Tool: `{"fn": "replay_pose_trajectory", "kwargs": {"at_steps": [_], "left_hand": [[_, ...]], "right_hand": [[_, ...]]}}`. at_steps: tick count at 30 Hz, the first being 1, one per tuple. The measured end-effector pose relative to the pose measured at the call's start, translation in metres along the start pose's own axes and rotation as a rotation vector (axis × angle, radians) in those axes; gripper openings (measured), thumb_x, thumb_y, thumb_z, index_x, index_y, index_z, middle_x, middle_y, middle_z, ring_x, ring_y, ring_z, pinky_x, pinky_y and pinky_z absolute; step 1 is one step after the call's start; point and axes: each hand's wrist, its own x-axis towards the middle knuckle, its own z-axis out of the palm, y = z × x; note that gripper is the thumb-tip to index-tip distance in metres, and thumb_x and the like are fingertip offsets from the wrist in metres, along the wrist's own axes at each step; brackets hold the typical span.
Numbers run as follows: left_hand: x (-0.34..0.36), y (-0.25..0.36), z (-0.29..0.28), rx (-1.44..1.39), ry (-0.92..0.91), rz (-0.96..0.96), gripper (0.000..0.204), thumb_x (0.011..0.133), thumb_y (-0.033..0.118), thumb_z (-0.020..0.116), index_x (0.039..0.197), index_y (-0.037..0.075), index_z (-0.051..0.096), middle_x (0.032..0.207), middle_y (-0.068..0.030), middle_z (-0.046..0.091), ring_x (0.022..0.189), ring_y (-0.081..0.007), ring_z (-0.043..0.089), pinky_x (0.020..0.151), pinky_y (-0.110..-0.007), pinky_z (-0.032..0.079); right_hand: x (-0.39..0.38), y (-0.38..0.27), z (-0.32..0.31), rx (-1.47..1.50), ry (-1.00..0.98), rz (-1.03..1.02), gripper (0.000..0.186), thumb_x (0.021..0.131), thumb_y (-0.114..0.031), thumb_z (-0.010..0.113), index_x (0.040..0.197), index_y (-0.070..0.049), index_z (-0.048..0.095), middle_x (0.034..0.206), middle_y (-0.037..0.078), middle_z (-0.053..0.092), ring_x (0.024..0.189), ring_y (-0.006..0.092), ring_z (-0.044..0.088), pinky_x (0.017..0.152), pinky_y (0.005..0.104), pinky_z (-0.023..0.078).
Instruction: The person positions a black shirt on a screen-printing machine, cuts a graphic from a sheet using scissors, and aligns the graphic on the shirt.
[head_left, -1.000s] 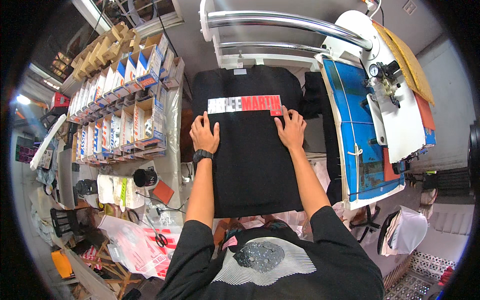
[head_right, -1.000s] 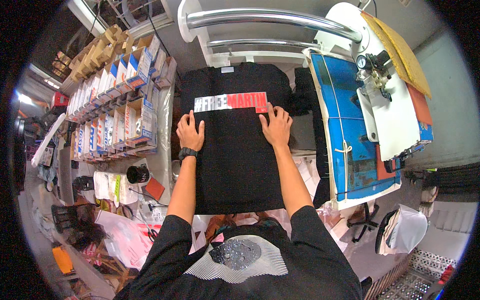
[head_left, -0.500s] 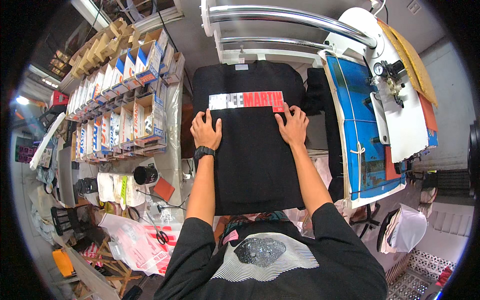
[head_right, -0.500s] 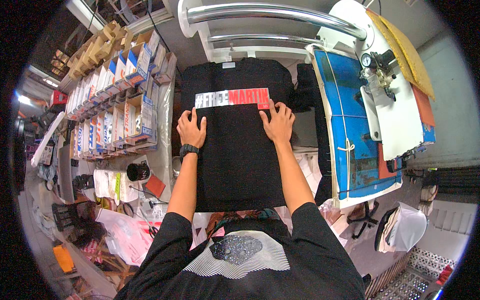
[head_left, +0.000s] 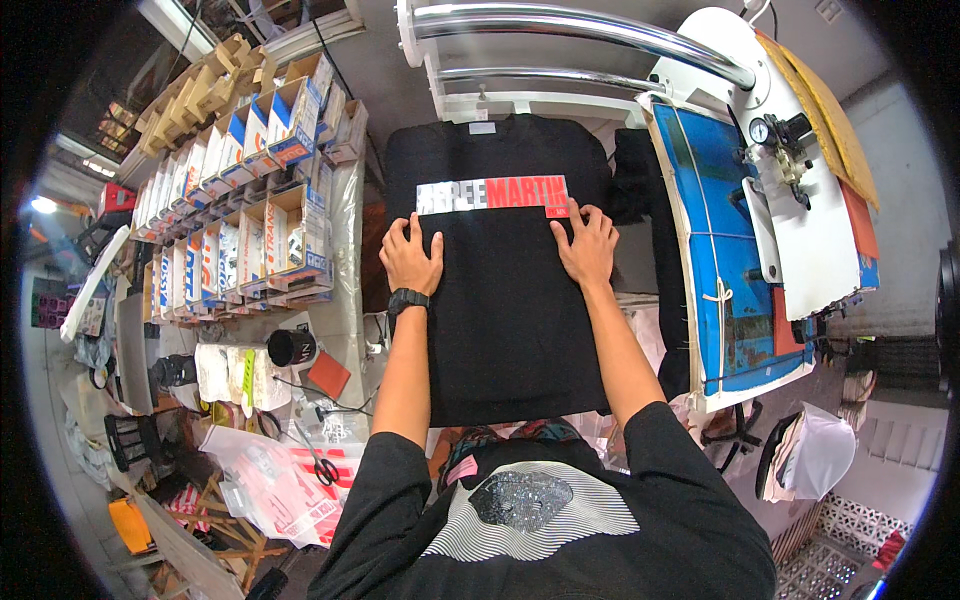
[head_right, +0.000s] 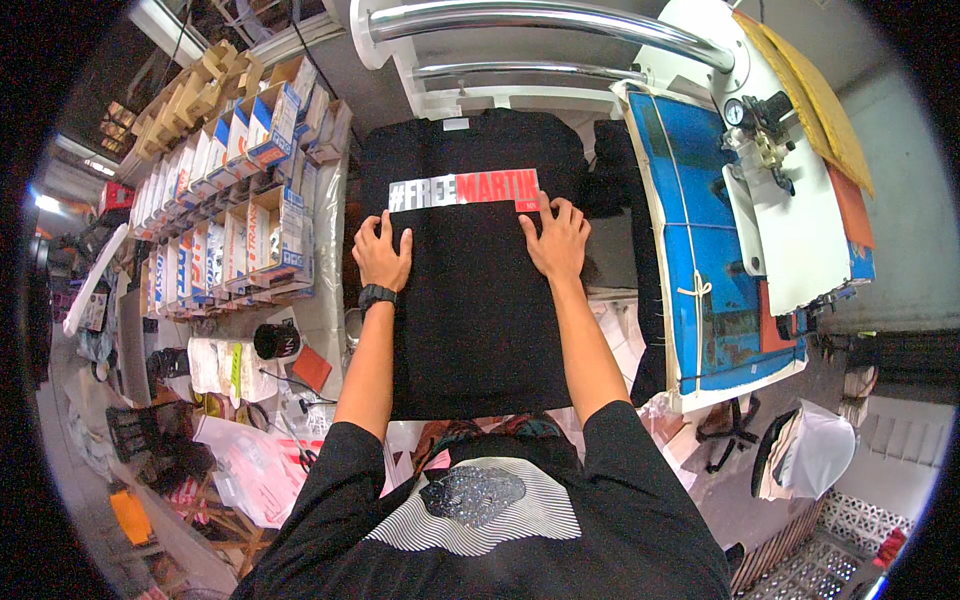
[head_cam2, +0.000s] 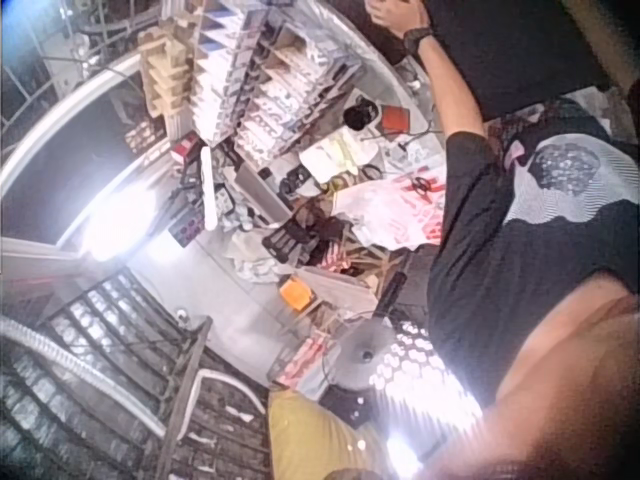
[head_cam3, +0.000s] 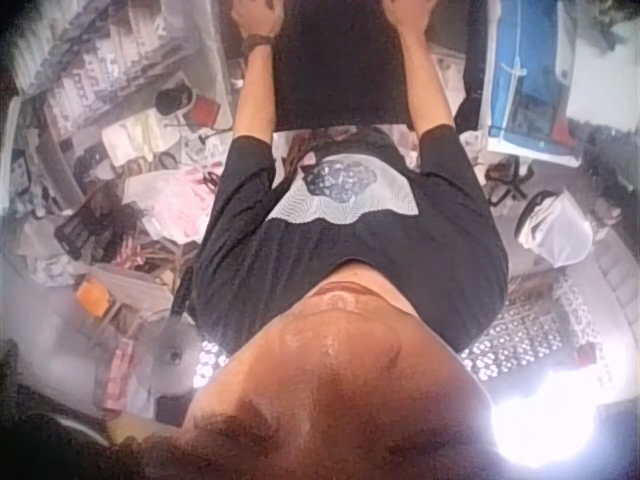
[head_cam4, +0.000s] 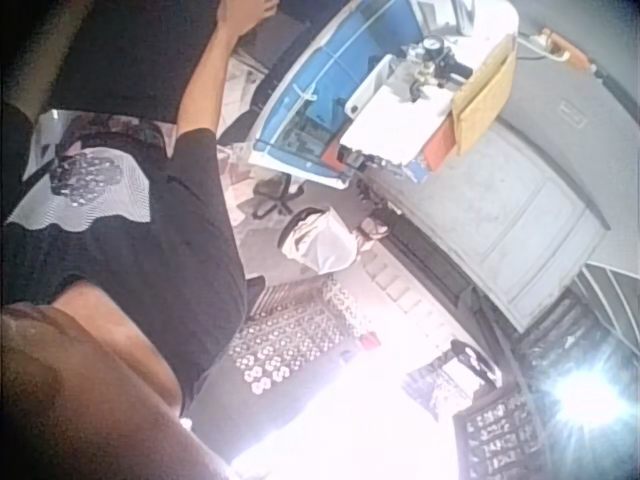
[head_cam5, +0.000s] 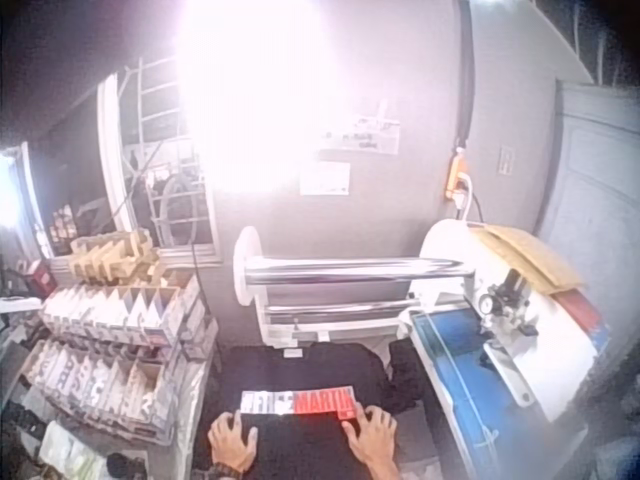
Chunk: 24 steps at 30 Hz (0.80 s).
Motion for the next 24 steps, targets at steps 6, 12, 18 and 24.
{"fn": "replay_pose_trajectory", "kwargs": {"at_steps": [6, 12, 18, 24], "left_hand": [[0.0003, 0.0008, 0.0006, -0.002, 0.01, 0.002, 0.058, 0.095, 0.042, 0.056, 0.139, 0.004, 0.053, 0.133, -0.0145, 0.047, 0.127, -0.0322, 0.042, 0.107, -0.048, 0.034], [0.0007, 0.0025, -0.0016, -0.003, -0.003, -0.004, 0.058, 0.095, 0.042, 0.056, 0.139, 0.004, 0.052, 0.133, -0.0146, 0.047, 0.128, -0.0323, 0.042, 0.108, -0.048, 0.034], [0.001, -0.0007, -0.0016, -0.024, 0.007, -0.005, 0.059, 0.095, 0.042, 0.056, 0.139, 0.004, 0.052, 0.134, -0.0145, 0.047, 0.128, -0.0328, 0.042, 0.108, -0.048, 0.034], [0.0004, 0.001, 0.0005, -0.001, 0.037, 0.0, 0.056, 0.094, 0.042, 0.057, 0.136, 0.006, 0.054, 0.132, -0.0151, 0.05, 0.125, -0.0338, 0.045, 0.104, -0.049, 0.037]], "right_hand": [[0.0009, 0.0006, -0.0014, 0.02, 0.007, -0.007, 0.052, 0.097, -0.048, 0.052, 0.139, -0.016, 0.052, 0.123, 0.011, 0.052, 0.117, 0.0308, 0.048, 0.101, 0.0486, 0.035], [-0.0003, 0.0027, 0.0022, 0.003, 0.017, -0.003, 0.053, 0.097, -0.048, 0.053, 0.137, -0.014, 0.054, 0.123, 0.011, 0.052, 0.116, 0.0304, 0.048, 0.101, 0.0481, 0.036], [-0.0002, 0.0023, 0.0038, 0.012, 0.044, -0.014, 0.055, 0.096, -0.048, 0.053, 0.137, -0.011, 0.055, 0.122, 0.011, 0.053, 0.115, 0.0304, 0.048, 0.101, 0.048, 0.036], [0.0005, 0.0022, 0.0002, 0.036, 0.05, 0.002, 0.056, 0.094, -0.048, 0.055, 0.134, -0.009, 0.057, 0.12, 0.011, 0.054, 0.116, 0.0307, 0.048, 0.1, 0.0482, 0.036]]}}
